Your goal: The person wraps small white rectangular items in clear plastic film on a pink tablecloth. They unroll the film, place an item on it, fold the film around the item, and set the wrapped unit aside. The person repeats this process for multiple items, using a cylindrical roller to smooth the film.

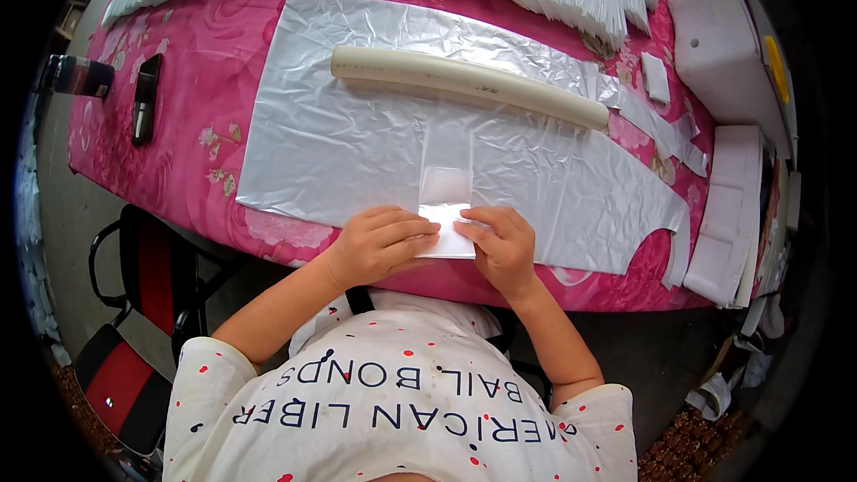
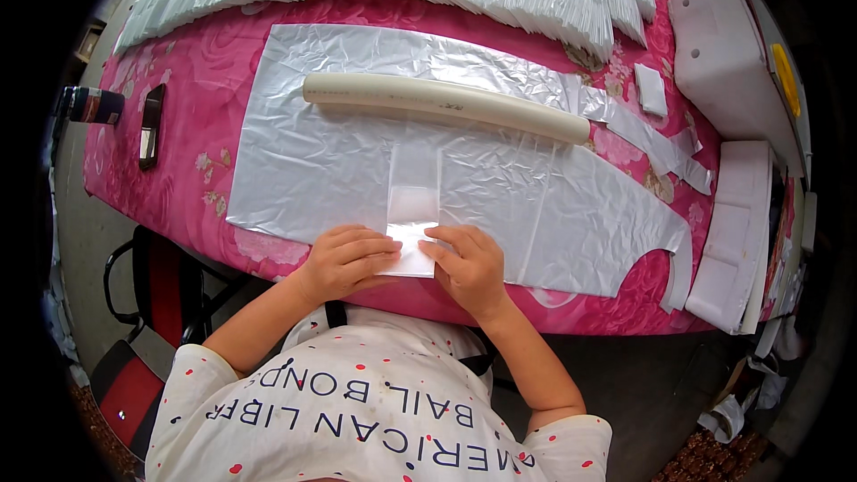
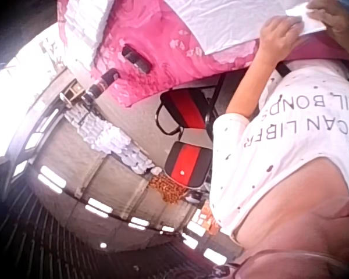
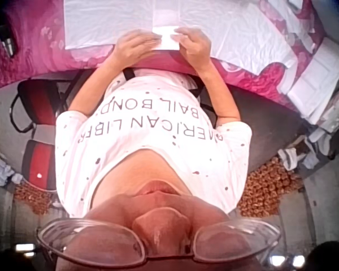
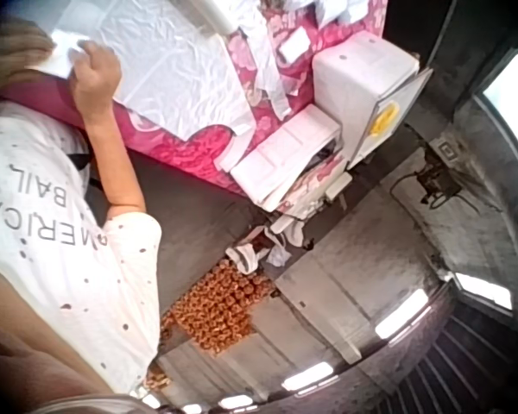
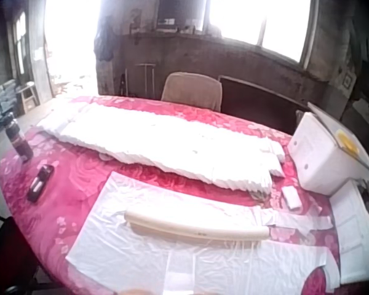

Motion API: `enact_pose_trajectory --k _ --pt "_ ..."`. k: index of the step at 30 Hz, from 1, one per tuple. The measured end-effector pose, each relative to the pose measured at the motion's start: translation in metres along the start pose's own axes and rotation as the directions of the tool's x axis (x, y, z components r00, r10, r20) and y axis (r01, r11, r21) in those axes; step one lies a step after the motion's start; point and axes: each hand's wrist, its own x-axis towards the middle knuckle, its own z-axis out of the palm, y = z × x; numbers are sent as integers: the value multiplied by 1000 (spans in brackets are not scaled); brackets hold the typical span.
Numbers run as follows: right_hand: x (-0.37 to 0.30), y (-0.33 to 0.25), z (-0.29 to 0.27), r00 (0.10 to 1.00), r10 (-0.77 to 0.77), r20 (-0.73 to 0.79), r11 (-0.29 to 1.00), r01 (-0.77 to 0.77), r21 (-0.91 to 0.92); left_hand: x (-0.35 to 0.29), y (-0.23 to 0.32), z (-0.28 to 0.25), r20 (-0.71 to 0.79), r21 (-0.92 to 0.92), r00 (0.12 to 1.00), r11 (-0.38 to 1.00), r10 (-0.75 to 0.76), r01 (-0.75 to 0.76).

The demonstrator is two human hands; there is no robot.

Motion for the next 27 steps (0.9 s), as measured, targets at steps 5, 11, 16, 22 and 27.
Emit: enact_pose_trajectory --k 5,11,16,22,27 --pt "0 -1 -2 998 19 60 999 -22 49 -3 -10 2 113 148 994 989 -10 -7" --pt "2 4 0 995 68 77 997 -71 32 -5 -12 6 105 115 993 992 -55 43" --pt "7 11 -3 992 76 105 996 -80 34 -3 -12 5 110 103 991 993 -72 60" --pt "12 16 -1 975 185 123 974 -199 107 0 -9 2 133 -102 894 891 -428 442" --pt "37 8 -4 721 633 281 701 -688 186 22 -12 5 197 -165 649 628 -735 761"
